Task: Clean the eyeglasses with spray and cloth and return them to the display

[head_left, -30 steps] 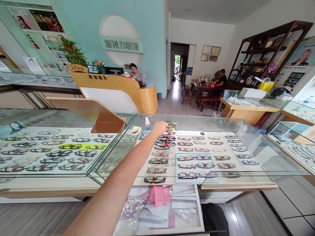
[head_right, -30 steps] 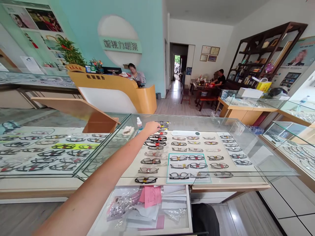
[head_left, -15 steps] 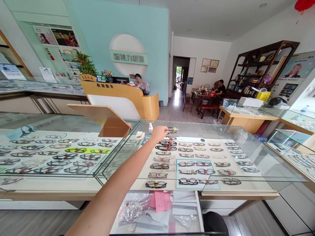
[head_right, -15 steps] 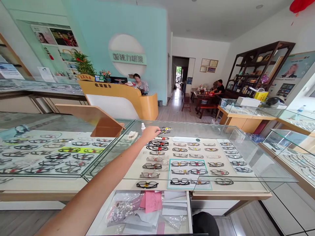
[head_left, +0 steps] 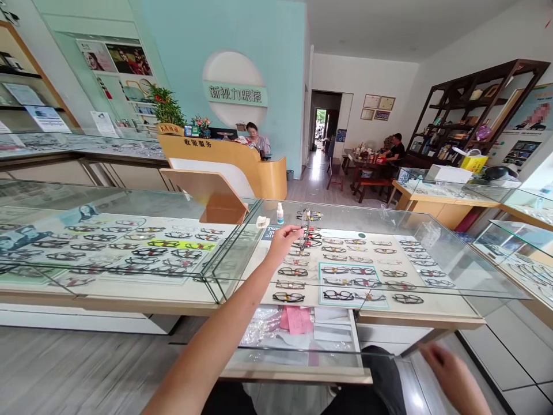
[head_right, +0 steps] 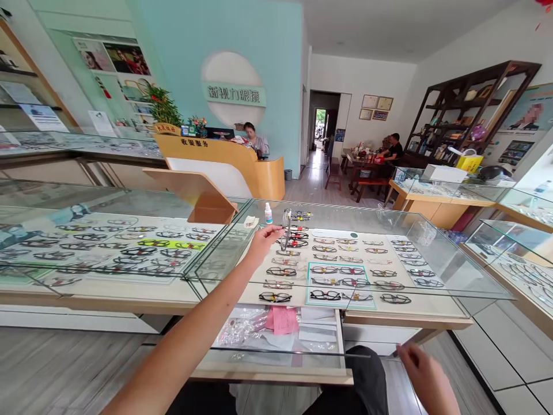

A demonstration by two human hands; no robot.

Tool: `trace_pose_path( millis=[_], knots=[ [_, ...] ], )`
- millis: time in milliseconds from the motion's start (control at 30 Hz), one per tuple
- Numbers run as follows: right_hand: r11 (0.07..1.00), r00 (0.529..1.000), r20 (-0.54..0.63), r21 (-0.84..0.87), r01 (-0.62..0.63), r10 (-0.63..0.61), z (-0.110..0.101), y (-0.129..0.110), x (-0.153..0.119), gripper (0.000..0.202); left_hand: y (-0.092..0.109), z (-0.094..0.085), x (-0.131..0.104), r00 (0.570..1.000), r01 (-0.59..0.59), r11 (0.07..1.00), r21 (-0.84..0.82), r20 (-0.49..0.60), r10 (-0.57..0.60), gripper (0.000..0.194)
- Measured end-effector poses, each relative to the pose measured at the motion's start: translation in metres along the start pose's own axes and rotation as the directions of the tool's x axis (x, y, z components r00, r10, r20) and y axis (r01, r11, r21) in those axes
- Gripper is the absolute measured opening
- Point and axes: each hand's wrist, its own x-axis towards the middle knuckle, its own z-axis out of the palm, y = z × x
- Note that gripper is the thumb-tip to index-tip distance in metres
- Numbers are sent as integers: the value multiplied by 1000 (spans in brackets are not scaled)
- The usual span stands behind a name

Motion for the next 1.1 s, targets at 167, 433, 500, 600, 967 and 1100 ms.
trace_pose_path(
  millis=[167, 433, 500, 600, 967, 1100],
  knots=[
    [879, 962, -49, 395, 265, -268, 46, -100, 78, 51, -5, 3, -17, 999, 46, 992, -121, -20, -49, 52],
    [728, 894, 62, 607, 319, -444, 187, -238, 148, 40, -11, -2, -30, 998, 54, 984, -170, -16, -58, 48],
    [691, 880, 72, 651, 315, -469, 205, -235, 151, 42, -13, -2, -30, 998, 56, 985, -162, -20, -60, 45],
    [650, 883, 53, 698, 302, -466, 216, -221, 150, 43, -17, 2, -30, 997, 71, 985, -159, -6, -72, 43],
    [677, 899, 75, 685, 268, -432, 218, -213, 161, 33, -26, 12, -28, 986, 145, 968, -205, 108, -125, 41],
    [688, 897, 95, 678, 260, -432, 214, -214, 157, 31, -30, 14, -26, 981, 177, 955, -236, 117, -153, 43]
  ],
)
